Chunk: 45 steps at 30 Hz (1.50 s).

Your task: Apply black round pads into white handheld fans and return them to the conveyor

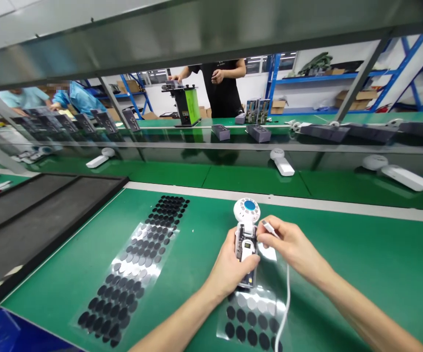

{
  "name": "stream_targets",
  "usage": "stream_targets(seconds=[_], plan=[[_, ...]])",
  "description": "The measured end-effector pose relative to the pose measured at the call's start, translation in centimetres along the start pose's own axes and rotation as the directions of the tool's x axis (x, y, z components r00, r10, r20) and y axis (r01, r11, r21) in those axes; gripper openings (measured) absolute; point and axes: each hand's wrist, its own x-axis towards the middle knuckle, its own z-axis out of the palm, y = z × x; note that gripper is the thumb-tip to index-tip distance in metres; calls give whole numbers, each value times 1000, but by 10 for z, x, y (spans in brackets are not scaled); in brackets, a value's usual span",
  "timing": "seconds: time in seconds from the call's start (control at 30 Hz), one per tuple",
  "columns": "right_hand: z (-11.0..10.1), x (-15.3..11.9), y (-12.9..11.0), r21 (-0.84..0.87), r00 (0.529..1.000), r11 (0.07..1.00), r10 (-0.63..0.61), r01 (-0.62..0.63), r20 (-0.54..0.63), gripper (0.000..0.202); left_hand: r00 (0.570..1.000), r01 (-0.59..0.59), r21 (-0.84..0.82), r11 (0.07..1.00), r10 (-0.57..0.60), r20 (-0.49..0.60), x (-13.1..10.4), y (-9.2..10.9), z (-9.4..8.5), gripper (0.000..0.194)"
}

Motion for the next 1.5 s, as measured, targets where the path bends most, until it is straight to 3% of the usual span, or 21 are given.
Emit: stream_targets(seconds=[0.17, 0.33, 0.53, 0.93, 1.27, 1.5], plan=[[15, -15, -4, -329, 995, 939, -89, 99, 44, 16, 1000, -26, 50, 998, 27, -14, 0, 2, 1, 47], [21, -15, 0, -471, 988, 869, -148, 151, 44, 19, 999, -45, 34, 998, 46, -7, -1, 3, 2, 47], [21, -15, 0, -516, 977, 832, -205, 207, 60, 20, 999, -42, 27, 999, 42, -5, -2, 4, 2, 47], [16, -14, -2, -569, 972, 788, -191, 236, 137, 18, 999, -38, 68, 997, 37, 14, -3, 2, 4, 50], [20, -22, 7, -518, 933, 782, -341, 348, 113, 29, 998, -57, -45, 997, 58, 27, -4, 4, 0, 39], [24, -26, 13, -438, 903, 802, -426, 407, 58, 39, 992, -121, -30, 992, 122, 36, -3, 0, -6, 36]])
